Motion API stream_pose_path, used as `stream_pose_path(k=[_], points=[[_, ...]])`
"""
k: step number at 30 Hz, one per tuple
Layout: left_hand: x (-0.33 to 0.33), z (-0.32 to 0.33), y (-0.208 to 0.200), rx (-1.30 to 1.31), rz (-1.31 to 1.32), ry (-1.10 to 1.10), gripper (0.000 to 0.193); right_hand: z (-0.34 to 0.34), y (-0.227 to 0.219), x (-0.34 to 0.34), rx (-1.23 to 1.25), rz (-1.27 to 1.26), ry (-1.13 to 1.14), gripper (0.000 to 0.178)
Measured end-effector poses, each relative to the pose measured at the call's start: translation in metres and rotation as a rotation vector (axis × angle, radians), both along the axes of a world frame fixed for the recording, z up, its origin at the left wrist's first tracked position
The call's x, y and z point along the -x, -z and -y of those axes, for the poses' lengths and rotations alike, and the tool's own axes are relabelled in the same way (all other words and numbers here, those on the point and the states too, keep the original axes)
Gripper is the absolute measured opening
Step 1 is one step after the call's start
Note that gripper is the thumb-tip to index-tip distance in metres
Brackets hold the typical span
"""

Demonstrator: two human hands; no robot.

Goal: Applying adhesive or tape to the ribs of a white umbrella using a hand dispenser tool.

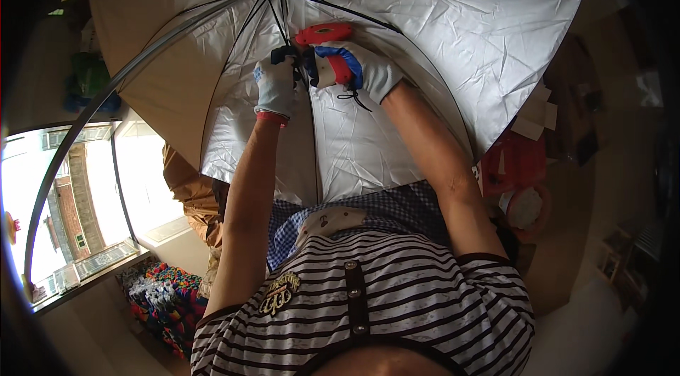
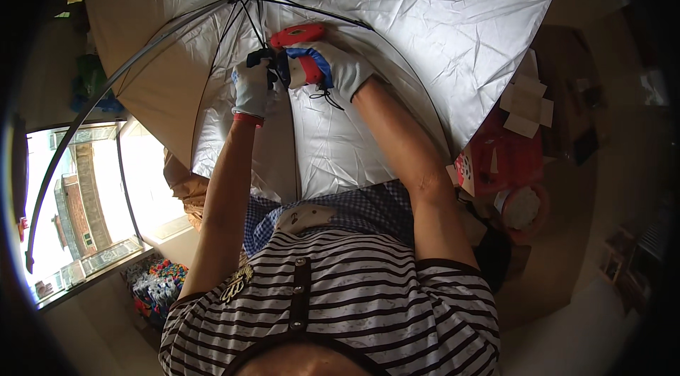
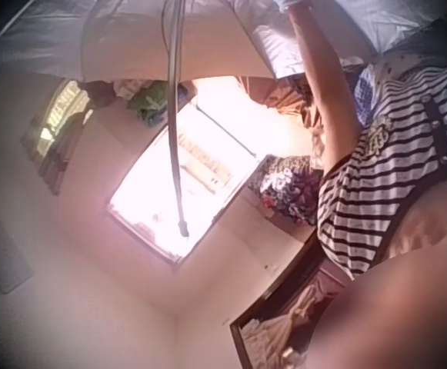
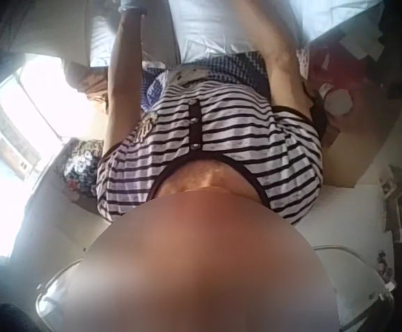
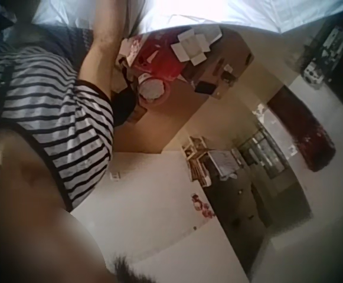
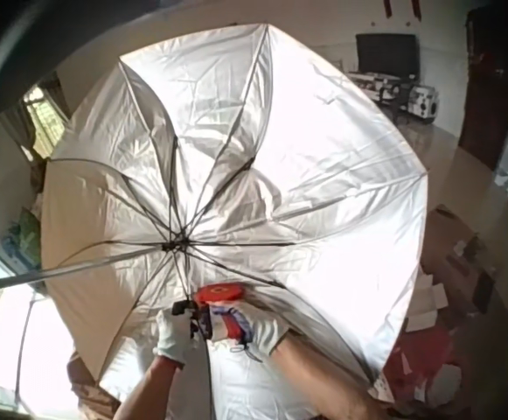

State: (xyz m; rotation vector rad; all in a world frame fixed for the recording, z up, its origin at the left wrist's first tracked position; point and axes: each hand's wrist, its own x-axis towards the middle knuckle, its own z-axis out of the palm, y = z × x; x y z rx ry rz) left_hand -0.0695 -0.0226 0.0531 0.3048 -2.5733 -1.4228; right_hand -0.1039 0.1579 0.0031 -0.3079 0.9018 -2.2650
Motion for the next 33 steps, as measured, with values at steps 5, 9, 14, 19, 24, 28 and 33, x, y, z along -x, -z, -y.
stream_pose_path(k=[5, 9, 14, 19, 24, 28, 33], points=[[-0.004, 0.004, -0.005, -0.082, 0.068, -0.001, 0.017, -0.001, -0.031, -0.015, -0.096, 0.202, 0.029, 0.028], [0.011, 0.010, 0.012, 0.047, 0.006, 0.055, 0.019, 0.003, -0.026, -0.007, 0.108, 0.289, -0.138, 0.018], [0.008, 0.016, 0.014, 0.217, -0.088, 0.046, 0.021, 0.015, -0.049, -0.007, -0.498, -0.400, -0.030, 0.013], [0.014, 0.011, 0.021, 0.403, -0.068, 0.072, 0.019, 0.031, -0.041, -0.006, -0.243, 0.317, 0.121, 0.016], [0.029, 0.048, 0.002, 0.649, -0.121, 0.169, 0.025, 0.039, -0.044, -0.023, 0.183, 0.353, 0.060, 0.028], [0.061, 0.074, -0.061, 0.923, -0.163, 0.122, 0.027, 0.041, -0.035, -0.034, 0.170, 0.264, 0.056, 0.032], [0.063, 0.117, -0.071, 0.950, -0.143, -0.058, 0.038, 0.059, -0.041, -0.057, 0.133, -0.013, 0.142, 0.031]])
